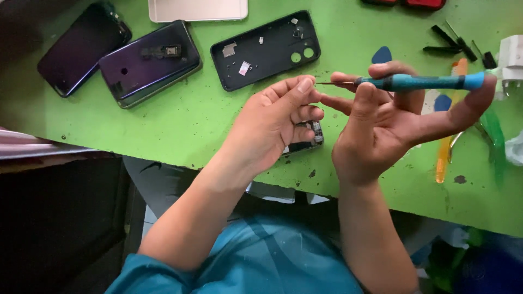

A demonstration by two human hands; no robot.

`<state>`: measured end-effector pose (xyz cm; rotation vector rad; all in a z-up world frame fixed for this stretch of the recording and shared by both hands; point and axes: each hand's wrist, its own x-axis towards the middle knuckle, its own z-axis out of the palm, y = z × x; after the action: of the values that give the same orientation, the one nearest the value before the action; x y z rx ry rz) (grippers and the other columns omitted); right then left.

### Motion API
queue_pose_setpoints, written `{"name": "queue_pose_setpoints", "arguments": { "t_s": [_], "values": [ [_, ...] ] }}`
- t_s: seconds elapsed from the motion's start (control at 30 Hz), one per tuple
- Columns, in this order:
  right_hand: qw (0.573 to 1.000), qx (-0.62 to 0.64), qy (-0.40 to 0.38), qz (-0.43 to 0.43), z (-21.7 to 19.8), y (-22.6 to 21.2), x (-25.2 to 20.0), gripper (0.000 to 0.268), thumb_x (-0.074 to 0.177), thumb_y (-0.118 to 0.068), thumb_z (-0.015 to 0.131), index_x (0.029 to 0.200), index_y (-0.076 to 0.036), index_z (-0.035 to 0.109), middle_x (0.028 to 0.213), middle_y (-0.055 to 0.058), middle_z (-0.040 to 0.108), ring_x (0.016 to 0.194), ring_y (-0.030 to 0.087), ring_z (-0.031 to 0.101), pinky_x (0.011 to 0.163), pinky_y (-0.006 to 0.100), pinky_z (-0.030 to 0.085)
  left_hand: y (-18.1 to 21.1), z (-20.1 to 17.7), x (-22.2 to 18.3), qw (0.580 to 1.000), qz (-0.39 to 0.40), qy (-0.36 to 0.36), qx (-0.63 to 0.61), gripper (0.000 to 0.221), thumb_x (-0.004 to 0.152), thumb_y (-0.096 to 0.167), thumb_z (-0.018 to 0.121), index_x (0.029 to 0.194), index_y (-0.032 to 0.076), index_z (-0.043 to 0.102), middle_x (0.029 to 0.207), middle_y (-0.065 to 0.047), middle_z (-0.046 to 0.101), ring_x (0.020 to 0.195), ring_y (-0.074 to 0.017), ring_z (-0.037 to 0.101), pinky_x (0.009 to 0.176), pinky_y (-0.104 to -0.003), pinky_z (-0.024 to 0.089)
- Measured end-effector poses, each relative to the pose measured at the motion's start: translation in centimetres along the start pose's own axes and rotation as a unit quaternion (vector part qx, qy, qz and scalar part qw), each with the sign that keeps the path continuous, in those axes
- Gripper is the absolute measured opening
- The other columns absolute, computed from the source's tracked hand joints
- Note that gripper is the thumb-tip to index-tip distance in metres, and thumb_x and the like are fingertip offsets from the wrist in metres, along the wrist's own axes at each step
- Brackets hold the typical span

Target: Installing small screws into a smartphone chassis using a precision screwdriver during a repair process.

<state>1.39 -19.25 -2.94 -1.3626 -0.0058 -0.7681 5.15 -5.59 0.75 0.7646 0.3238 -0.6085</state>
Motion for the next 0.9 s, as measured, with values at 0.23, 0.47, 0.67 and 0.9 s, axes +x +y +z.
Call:
{"name": "queue_pose_setpoints", "arguments": {
  "t_s": [0.23,0.47,0.67,0.9],
  "values": [
    [0.998,0.010,-0.037,-0.043,0.3,-0.1,0.0,0.090,0.132,0.021,0.057,0.167,-0.057,0.027,0.138,0.039,0.060,0.118,0.050,0.066,0.108,0.077,0.076,-0.2,-0.1,0.0,1.000,0.006,-0.007,-0.002,0.025,0.097,0.024,0.068,0.112,0.004,0.064,0.098,-0.008,0.070,0.081,-0.0132,0.071,0.058,-0.028,0.059],
    [0.998,0.018,-0.033,-0.055,0.5,-0.1,0.1,0.089,0.129,0.022,0.056,0.166,-0.055,0.029,0.136,0.042,0.058,0.113,0.051,0.067,0.102,0.077,0.076,0.1,0.3,-0.5,1.000,0.003,0.000,0.022,0.024,0.097,0.024,0.068,0.109,0.005,0.064,0.095,-0.005,0.069,0.081,-0.0127,0.070,0.060,-0.027,0.059],
    [0.997,0.009,-0.035,-0.063,0.8,-0.5,0.1,0.091,0.126,0.022,0.058,0.166,-0.054,0.028,0.137,0.038,0.056,0.124,0.048,0.064,0.102,0.076,0.076,0.0,0.2,-0.4,1.000,0.005,0.004,0.023,0.022,0.096,0.025,0.069,0.108,0.006,0.064,0.096,-0.006,0.071,0.081,-0.0128,0.071,0.060,-0.027,0.060],
    [0.998,0.021,-0.031,-0.048,0.7,-0.3,-0.1,0.091,0.127,0.022,0.058,0.166,-0.055,0.027,0.135,0.040,0.058,0.112,0.049,0.067,0.103,0.075,0.076,0.1,0.5,-0.7,0.999,0.013,0.019,0.041,0.023,0.098,0.024,0.067,0.111,0.005,0.064,0.090,-0.006,0.071,0.081,-0.0126,0.071,0.060,-0.026,0.060]
  ]
}}
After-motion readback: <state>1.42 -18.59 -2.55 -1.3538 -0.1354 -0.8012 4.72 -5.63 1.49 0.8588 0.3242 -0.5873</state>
